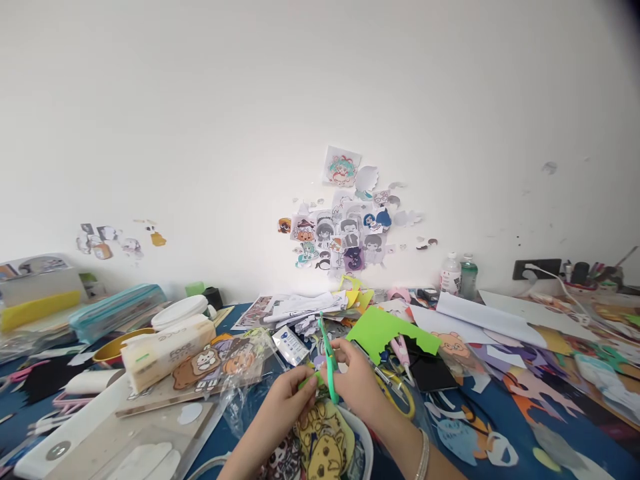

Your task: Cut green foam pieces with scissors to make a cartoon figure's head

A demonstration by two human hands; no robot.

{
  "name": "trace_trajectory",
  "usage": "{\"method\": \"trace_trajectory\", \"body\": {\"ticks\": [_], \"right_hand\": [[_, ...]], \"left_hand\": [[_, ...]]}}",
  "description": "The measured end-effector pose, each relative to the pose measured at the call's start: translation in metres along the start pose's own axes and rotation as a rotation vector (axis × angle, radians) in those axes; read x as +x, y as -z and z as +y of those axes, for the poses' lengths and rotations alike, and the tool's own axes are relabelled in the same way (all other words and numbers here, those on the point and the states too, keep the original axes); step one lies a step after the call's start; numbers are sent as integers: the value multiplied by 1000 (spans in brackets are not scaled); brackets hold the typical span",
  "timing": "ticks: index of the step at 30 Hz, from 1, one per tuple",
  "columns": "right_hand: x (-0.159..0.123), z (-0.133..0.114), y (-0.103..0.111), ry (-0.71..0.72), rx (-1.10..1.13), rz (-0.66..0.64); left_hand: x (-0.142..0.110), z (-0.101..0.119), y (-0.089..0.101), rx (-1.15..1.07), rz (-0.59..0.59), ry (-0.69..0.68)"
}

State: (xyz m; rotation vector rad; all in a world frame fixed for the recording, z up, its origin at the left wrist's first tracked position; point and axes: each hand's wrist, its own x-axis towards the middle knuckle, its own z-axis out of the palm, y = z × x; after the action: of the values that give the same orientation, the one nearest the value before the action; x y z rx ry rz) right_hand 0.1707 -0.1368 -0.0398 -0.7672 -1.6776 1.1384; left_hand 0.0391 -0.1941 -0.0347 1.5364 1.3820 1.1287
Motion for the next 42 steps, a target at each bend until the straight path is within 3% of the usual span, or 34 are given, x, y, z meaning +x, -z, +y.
{"method": "trace_trajectory", "body": {"ticks": [6, 12, 20, 30, 42], "right_hand": [[-8, -2, 3, 56, -72, -132], [-17, -3, -3, 187, -163, -290], [-18, -4, -4, 210, -112, -302], [-21, -3, -8, 154, 115, -364], [-15, 11, -9, 216, 20, -360]], "left_hand": [[2, -2, 2, -119, 244, -78], [-1, 1, 4, -183, 367, -142], [-4, 3, -1, -27, 334, -208], [0, -2, -5, -86, 339, -213], [-4, 4, -2, -144, 316, -177]]}}
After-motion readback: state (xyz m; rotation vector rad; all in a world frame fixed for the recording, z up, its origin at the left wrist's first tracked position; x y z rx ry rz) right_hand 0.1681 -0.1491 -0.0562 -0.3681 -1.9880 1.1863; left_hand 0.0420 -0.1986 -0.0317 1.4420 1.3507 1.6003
